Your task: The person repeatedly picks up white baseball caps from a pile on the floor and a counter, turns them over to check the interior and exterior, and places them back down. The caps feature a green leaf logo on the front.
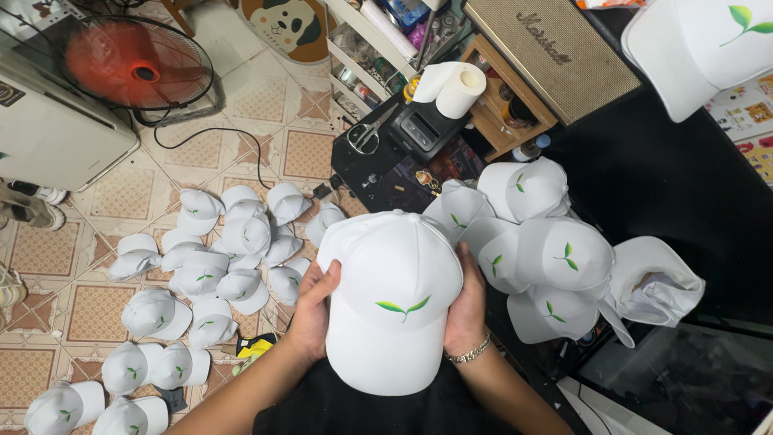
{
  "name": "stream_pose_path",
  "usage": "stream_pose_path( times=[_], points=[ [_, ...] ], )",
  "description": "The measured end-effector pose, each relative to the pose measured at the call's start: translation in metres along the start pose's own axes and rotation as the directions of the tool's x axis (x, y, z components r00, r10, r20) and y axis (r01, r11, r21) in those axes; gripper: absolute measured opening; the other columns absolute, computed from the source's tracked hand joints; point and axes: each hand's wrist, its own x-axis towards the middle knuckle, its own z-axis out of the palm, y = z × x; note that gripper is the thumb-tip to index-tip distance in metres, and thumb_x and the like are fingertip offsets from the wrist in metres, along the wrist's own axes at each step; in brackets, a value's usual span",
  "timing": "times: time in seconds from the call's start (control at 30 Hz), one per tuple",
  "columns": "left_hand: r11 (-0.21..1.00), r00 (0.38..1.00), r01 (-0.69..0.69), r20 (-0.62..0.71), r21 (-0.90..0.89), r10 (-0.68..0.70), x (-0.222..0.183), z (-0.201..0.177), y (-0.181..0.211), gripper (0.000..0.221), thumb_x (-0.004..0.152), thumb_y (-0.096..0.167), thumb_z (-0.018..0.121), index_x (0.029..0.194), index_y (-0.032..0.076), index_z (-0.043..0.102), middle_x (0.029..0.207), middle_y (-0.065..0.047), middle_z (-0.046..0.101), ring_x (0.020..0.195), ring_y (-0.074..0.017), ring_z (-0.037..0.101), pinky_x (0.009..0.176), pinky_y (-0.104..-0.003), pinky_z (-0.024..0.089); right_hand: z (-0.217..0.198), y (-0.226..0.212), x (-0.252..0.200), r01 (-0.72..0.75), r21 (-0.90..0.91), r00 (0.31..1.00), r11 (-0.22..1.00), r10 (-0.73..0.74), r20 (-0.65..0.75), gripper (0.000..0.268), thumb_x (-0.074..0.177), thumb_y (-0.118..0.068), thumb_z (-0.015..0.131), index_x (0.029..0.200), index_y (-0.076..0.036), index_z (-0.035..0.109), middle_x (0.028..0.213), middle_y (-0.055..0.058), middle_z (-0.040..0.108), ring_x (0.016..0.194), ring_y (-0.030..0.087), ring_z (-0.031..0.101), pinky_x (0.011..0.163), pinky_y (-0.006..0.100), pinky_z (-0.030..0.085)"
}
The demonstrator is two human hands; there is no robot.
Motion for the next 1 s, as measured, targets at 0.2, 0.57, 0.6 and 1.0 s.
stream_pose_path(
  times=[0.2, 0.57, 0.6, 1.0],
  points=[
    [0.997, 0.999, 0.044, 0.029, -0.061, -0.042, 0.006, 0.01, 0.002, 0.054, 0.096, 0.034, 0.064, 0.138, 0.003, 0.048, 0.127, -0.014, 0.063, 0.115, -0.0262, 0.063, 0.097, -0.044, 0.053, 0.011, -0.003, -0.004, -0.27, 0.159, 0.958, 0.95, 0.249, 0.144, 0.057, 0.099, -0.051, 0.047, 0.132, -0.007, 0.061, 0.124, 0.014, 0.069, 0.111, 0.026, 0.067, 0.093, 0.041, 0.056],
    [0.782, 0.936, 0.328, -0.295, 0.53, -0.193, 0.014, 0.031, -0.004, 0.064, 0.094, 0.052, 0.056, 0.132, 0.0, 0.057, 0.126, -0.015, 0.071, 0.116, -0.0197, 0.066, 0.101, -0.031, 0.049, -0.02, -0.006, 0.022, 0.259, -0.213, 0.908, 0.942, -0.312, -0.279, 0.03, 0.1, -0.034, 0.066, 0.105, -0.004, 0.065, 0.096, 0.005, 0.072, 0.085, 0.011, 0.069, 0.077, 0.027, 0.058],
    [0.808, 0.941, 0.306, -0.288, 0.504, -0.177, 0.014, 0.031, -0.007, 0.063, 0.095, 0.051, 0.056, 0.13, -0.001, 0.059, 0.123, -0.015, 0.072, 0.113, -0.019, 0.066, 0.099, -0.031, 0.049, -0.019, -0.007, 0.022, 0.248, -0.219, 0.908, 0.944, -0.305, -0.286, 0.031, 0.1, -0.034, 0.065, 0.104, -0.004, 0.065, 0.096, 0.005, 0.072, 0.085, 0.012, 0.069, 0.077, 0.027, 0.058],
    [0.878, 0.978, 0.191, -0.164, 0.439, -0.131, 0.025, 0.022, -0.021, 0.052, 0.098, 0.045, 0.058, 0.116, -0.003, 0.065, 0.106, -0.015, 0.074, 0.094, -0.0166, 0.068, 0.087, -0.031, 0.054, -0.035, 0.003, 0.028, 0.051, 0.048, 0.991, 0.998, -0.044, -0.128, 0.037, 0.104, -0.032, 0.049, 0.126, -0.003, 0.06, 0.116, 0.008, 0.07, 0.102, 0.017, 0.068, 0.088, 0.032, 0.058]
  ],
)
